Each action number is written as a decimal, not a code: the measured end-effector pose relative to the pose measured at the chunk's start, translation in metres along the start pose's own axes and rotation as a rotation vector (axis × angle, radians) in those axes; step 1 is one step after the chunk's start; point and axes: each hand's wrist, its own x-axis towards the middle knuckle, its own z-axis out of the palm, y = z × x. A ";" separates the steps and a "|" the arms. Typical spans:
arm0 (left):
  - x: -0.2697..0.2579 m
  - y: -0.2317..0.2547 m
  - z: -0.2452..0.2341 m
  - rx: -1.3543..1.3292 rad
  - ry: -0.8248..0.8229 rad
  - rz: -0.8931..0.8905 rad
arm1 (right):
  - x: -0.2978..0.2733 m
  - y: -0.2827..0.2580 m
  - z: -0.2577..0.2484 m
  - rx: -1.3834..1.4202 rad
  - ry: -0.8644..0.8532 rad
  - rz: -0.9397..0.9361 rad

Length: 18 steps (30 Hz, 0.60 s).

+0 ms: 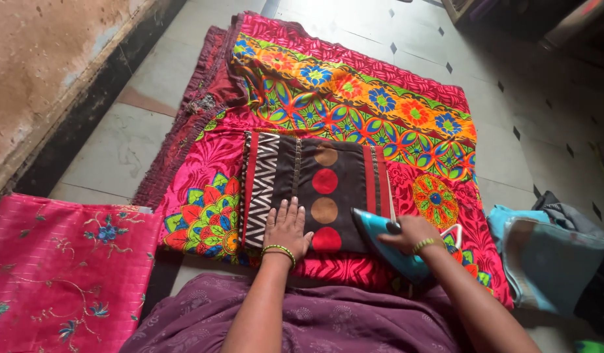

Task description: Ironing and folding patterned textile fabrics on the floor.

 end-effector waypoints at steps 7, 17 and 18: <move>0.002 0.000 0.006 -0.005 -0.009 -0.013 | -0.043 -0.021 0.000 0.020 0.105 0.079; -0.004 -0.005 0.005 -0.008 0.123 -0.015 | 0.066 -0.027 -0.045 0.111 0.167 0.409; -0.004 -0.006 0.006 -0.027 0.164 -0.006 | 0.079 -0.028 -0.048 0.130 0.191 0.429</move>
